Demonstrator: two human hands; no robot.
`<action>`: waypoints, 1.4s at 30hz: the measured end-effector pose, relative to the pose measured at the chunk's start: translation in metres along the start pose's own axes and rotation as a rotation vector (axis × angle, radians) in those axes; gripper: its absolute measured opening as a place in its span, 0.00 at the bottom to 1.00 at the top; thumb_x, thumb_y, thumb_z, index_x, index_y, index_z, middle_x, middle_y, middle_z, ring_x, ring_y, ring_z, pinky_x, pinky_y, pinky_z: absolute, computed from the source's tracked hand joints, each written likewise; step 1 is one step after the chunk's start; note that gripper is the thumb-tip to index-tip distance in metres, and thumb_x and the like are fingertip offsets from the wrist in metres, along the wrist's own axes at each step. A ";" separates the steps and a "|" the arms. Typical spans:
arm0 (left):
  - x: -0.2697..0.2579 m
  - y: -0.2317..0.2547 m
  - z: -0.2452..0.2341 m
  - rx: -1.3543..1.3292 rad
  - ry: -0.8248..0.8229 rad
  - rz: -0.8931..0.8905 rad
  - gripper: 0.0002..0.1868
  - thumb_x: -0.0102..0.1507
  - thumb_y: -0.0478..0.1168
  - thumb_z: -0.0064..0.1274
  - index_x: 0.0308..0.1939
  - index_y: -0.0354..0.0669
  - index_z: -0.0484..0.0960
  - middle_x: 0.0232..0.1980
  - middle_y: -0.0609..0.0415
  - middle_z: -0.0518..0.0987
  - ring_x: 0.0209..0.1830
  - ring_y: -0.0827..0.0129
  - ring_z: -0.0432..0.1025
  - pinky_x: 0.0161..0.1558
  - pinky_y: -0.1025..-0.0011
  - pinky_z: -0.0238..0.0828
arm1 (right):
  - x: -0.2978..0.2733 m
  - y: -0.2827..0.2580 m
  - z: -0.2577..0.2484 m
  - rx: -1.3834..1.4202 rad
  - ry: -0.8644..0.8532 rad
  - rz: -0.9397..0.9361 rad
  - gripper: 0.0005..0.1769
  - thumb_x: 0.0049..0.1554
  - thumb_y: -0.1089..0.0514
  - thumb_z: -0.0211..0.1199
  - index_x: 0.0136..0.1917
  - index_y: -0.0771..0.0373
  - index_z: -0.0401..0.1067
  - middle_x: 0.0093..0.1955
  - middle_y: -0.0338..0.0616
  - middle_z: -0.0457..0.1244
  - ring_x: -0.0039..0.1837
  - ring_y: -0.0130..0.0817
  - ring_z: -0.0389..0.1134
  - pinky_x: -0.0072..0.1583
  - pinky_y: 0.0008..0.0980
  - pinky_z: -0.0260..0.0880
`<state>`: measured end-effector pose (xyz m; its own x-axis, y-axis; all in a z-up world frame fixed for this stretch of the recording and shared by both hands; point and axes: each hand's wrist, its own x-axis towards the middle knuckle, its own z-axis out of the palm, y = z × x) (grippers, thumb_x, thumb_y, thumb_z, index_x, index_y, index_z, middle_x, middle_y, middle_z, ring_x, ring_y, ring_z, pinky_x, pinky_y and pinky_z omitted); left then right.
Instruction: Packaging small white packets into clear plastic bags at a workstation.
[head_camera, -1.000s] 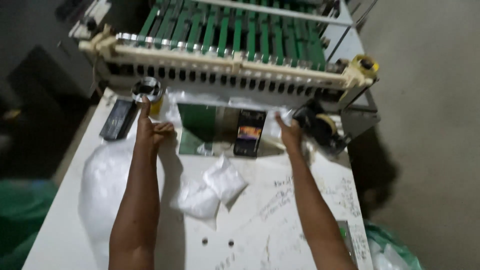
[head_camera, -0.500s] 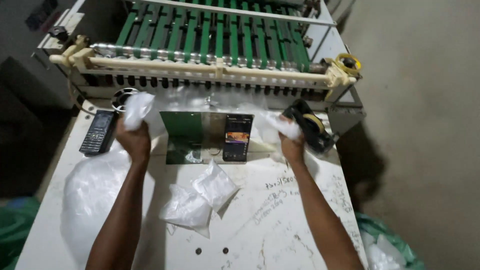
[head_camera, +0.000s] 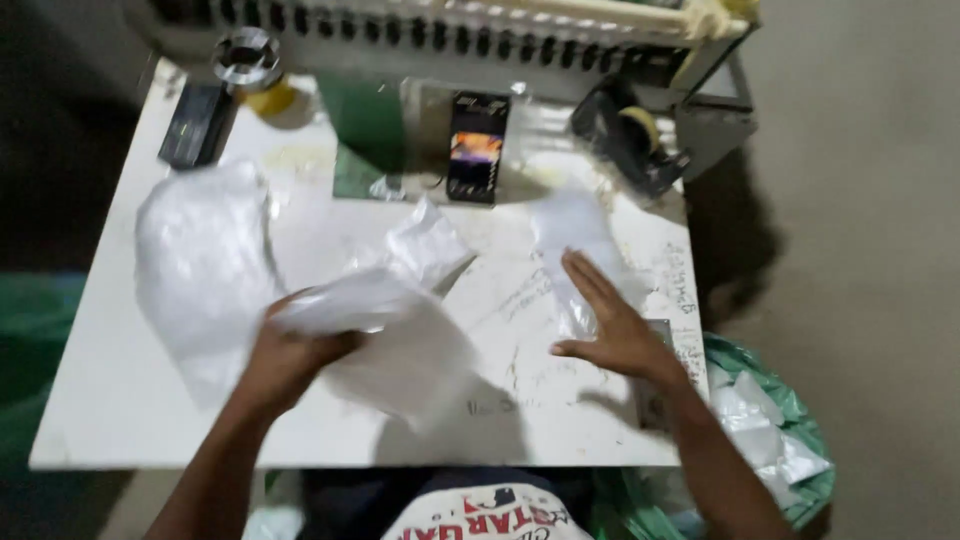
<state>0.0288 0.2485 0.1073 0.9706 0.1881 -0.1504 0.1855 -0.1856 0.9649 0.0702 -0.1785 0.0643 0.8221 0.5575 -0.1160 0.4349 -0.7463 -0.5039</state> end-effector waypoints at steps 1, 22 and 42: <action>-0.002 0.009 0.016 -0.087 -0.173 -0.057 0.25 0.44 0.35 0.71 0.46 0.36 0.87 0.40 0.40 0.86 0.39 0.54 0.77 0.48 0.54 0.73 | 0.000 -0.014 0.015 0.402 0.019 0.001 0.70 0.39 0.33 0.76 0.83 0.62 0.46 0.84 0.56 0.41 0.85 0.56 0.36 0.81 0.52 0.31; -0.006 -0.012 0.157 -0.218 -0.346 0.419 0.14 0.62 0.41 0.62 0.46 0.36 0.80 0.46 0.44 0.80 0.48 0.50 0.76 0.51 0.57 0.72 | 0.004 0.092 0.106 0.154 0.277 0.013 0.20 0.53 0.63 0.73 0.59 0.65 0.78 0.48 0.49 0.71 0.53 0.34 0.71 0.63 0.38 0.68; -0.009 -0.039 0.123 -0.013 -0.595 -0.276 0.49 0.64 0.52 0.58 0.79 0.28 0.52 0.79 0.27 0.55 0.81 0.37 0.47 0.76 0.41 0.42 | -0.008 -0.037 0.129 -0.048 0.491 -0.297 0.59 0.44 0.28 0.74 0.78 0.60 0.58 0.79 0.56 0.54 0.79 0.58 0.54 0.78 0.54 0.53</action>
<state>0.0313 0.1357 0.0449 0.8076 -0.3390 -0.4826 0.4416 -0.1947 0.8758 0.0005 -0.1084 -0.0264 0.7316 0.5195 0.4415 0.6797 -0.6058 -0.4135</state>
